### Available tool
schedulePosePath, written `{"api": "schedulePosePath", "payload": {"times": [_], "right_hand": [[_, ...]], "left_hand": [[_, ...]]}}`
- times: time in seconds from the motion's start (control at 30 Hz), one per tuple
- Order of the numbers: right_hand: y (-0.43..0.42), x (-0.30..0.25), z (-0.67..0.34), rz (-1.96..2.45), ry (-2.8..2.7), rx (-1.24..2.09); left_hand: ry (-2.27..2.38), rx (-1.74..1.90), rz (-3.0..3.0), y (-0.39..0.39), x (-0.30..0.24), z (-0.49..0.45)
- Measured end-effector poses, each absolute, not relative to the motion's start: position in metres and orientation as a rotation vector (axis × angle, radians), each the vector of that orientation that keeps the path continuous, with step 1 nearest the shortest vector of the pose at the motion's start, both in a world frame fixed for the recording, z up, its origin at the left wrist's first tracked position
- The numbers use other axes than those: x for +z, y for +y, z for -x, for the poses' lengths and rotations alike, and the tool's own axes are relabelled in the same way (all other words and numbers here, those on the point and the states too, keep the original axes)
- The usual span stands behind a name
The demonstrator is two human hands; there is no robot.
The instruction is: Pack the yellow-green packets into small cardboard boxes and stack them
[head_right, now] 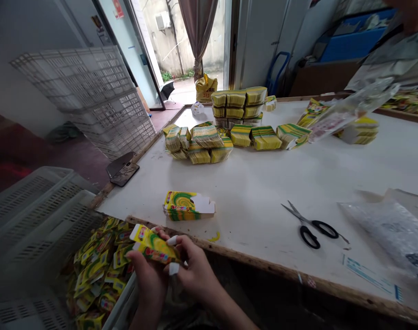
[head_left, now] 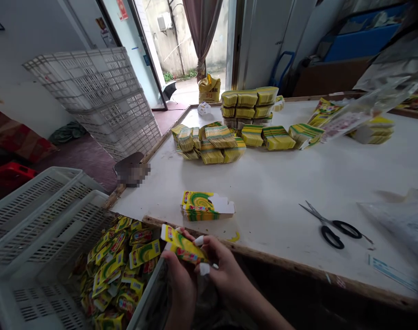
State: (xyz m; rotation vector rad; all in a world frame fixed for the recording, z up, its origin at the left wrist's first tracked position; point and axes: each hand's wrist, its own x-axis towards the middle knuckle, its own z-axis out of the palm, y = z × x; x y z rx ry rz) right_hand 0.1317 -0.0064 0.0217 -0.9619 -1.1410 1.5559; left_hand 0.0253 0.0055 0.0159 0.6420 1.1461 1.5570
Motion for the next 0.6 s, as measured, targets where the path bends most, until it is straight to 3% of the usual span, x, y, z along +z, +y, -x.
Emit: {"api": "schedulePosePath", "payload": {"times": [0.17, 0.27, 0.43, 0.6], "right_hand": [[0.002, 0.013, -0.156, 0.929, -1.033, 1.498], [0.005, 0.018, -0.181, 1.000, -1.246, 1.296], [0.004, 0.043, -0.214, 0.964, -2.045, 0.691], [-0.007, 0.047, -0.201, 0.858, -2.300, 0.486]], "left_hand": [[1.228, 1.557, -0.693, -0.004, 0.002, -0.021], [1.185, 1.461, -0.751, 0.000, 0.010, -0.004], [0.921, 0.912, -1.161, 0.007, 0.044, 0.026], [1.089, 0.571, -1.531, 0.000, 0.043, 0.008]]}}
